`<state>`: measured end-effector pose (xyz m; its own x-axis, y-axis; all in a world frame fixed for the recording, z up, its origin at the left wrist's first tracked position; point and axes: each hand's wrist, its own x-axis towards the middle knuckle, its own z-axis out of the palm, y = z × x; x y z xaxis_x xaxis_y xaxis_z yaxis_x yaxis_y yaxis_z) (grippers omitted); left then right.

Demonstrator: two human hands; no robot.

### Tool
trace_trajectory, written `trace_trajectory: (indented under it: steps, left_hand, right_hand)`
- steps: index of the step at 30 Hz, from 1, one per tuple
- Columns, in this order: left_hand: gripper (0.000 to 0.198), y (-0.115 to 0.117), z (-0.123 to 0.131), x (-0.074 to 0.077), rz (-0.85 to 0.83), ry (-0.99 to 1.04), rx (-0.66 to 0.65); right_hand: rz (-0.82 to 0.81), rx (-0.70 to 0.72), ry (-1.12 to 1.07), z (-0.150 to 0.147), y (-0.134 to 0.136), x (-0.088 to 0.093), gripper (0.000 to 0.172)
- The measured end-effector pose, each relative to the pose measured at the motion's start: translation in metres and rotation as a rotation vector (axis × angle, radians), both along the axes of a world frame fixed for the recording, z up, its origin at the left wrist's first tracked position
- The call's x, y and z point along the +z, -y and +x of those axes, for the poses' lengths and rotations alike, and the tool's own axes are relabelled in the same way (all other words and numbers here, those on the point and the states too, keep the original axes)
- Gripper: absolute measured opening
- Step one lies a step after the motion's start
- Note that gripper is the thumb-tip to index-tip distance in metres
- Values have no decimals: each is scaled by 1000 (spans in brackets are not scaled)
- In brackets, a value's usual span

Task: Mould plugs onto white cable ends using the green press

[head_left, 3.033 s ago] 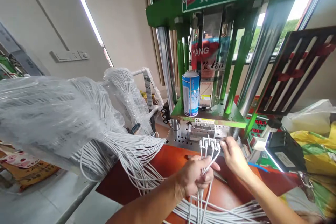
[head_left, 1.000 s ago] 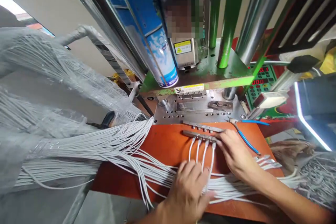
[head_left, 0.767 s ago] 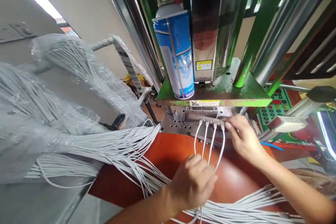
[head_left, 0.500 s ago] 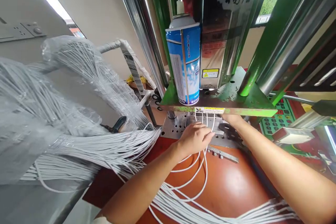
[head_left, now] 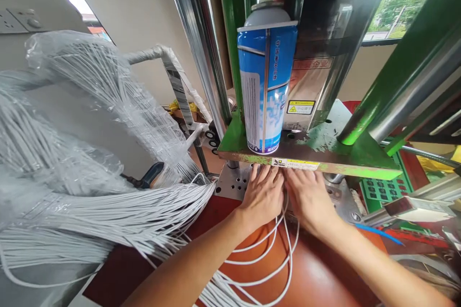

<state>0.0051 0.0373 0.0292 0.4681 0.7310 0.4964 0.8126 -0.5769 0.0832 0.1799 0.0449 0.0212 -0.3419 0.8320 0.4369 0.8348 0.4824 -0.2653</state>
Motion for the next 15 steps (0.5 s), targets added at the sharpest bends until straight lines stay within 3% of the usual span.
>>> trace_trajectory:
  steps: [3,5,11,15]
  left_hand:
    - [48,0,6,-7,-25,-13,45]
    - [50,-5,9,-11,-19,4,63]
    - [41,-23,12,-18,46,29,34]
    - [43,-22,10,-8,9,50,21]
  right_hand:
    - [148,-49,202,-13,15,-10,53]
    - [147,-97,234,-19,11,-11,47]
    - [130,-157,163,-26,-6,-15,38]
    - [146,-121,113,-21,-6,-9,41]
